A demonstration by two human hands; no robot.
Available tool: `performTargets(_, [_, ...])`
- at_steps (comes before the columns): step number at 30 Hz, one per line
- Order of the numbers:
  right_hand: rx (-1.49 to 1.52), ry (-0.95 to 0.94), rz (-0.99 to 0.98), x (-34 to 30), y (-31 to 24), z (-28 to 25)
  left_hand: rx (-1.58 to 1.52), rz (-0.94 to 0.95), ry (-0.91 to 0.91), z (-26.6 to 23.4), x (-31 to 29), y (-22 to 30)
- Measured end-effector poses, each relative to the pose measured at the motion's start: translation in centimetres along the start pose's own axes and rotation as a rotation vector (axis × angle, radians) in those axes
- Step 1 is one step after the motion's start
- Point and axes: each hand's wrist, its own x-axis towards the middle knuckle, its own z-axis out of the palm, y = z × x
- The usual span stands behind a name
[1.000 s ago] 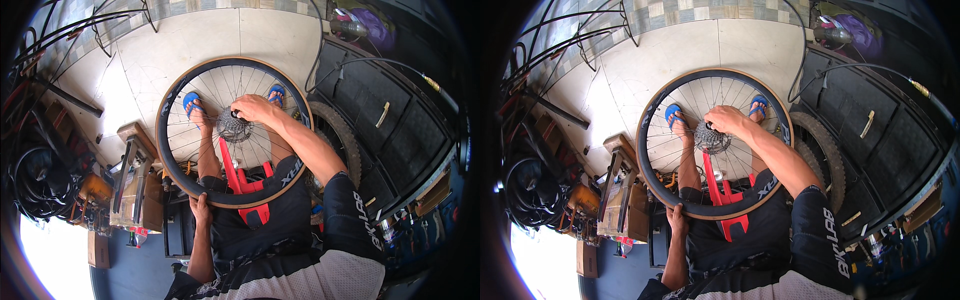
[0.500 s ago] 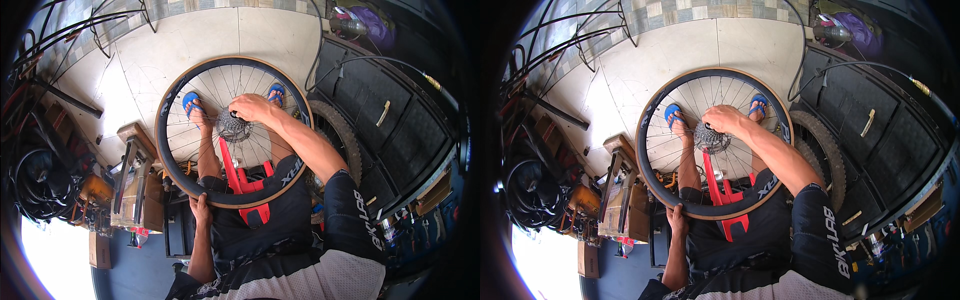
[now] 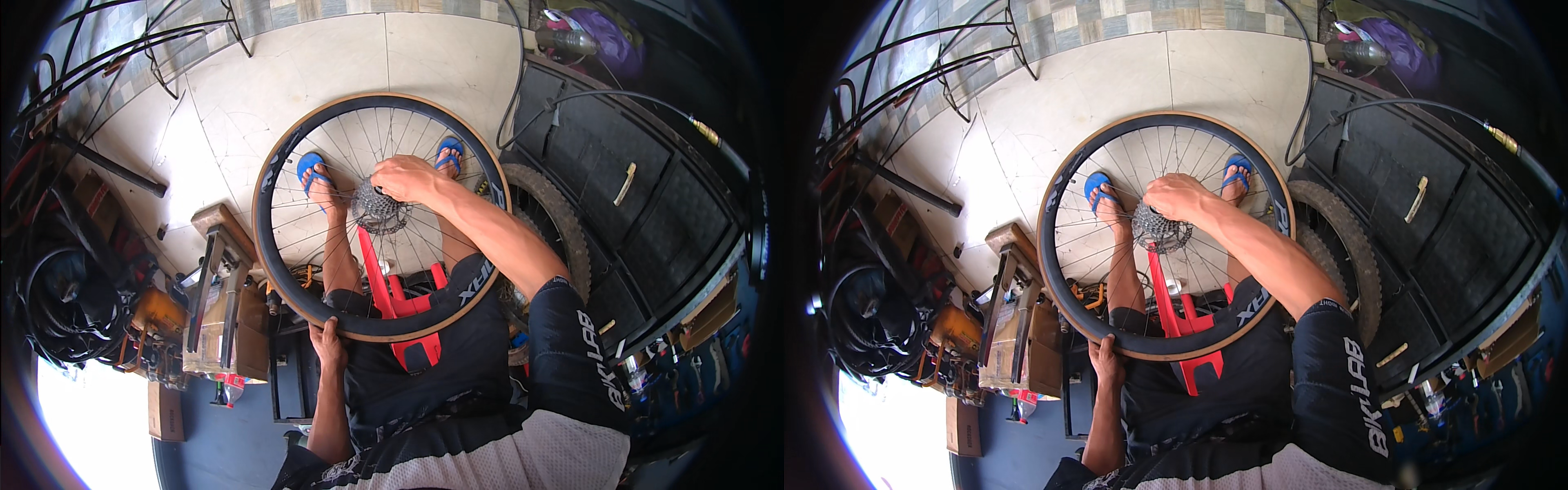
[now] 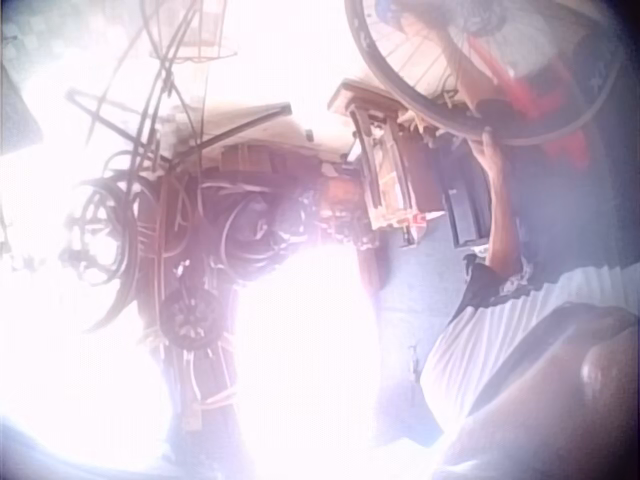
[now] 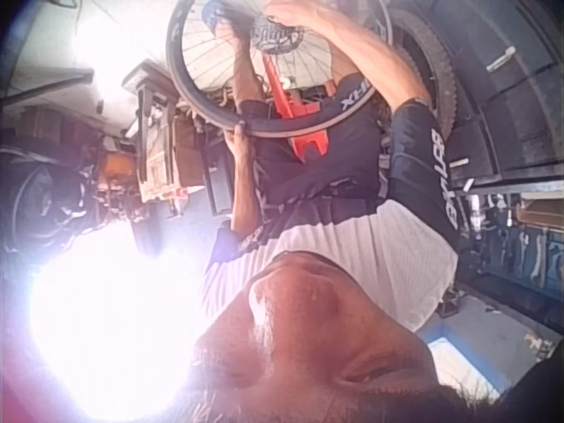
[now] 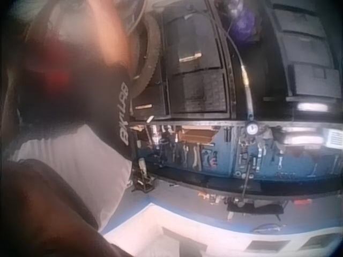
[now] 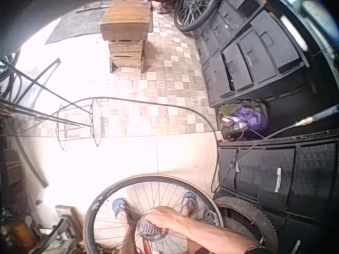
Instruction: The person organizes bicycle parts and tools in a workshop. They move a cardboard box, sort small components into trays, handle a bicycle wheel and cassette, and arrange tools on the workbench.
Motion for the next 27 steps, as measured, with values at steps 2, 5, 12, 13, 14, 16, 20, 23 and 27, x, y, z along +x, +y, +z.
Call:
performTargets(2, [-0.017,-0.004,-0.012,0.1,0.1,0.2,0.006,0.009,0.005,0.0,0.1,0.0])
performTargets(5, [-0.019,0.026,-0.019,0.0,0.0,0.2,0.021,0.005,0.012,0.0,0.1,0.0])
performTargets(12, [-0.012,0.061,-0.011,-0.2,0.0,0.5,0.032,0.006,0.002,-0.1,0.3,0.0])
performTargets(13, [-0.011,0.039,0.009,-0.2,-0.1,0.4,0.030,0.003,0.010,-0.2,0.3,0.1])
performTargets(14, [-0.011,0.016,0.029,-0.2,-0.1,0.3,0.027,0.000,0.017,-0.2,0.3,0.2])
performTargets(16, [-0.023,0.008,0.038,-0.2,-0.1,0.3,0.041,0.008,0.012,-0.2,0.3,0.4])
performTargets(20, [-0.031,0.032,0.030,-0.4,-0.6,0.1,0.053,0.014,0.026,-0.4,0.5,0.3])
performTargets(23, [0.067,0.073,0.107,-0.9,-0.9,0.2,0.080,0.022,0.015,-0.7,0.7,0.3])
performTargets(27, [0.226,0.153,0.207,-1.5,0.3,1.0,0.091,0.029,-0.027,-0.8,0.7,0.7])
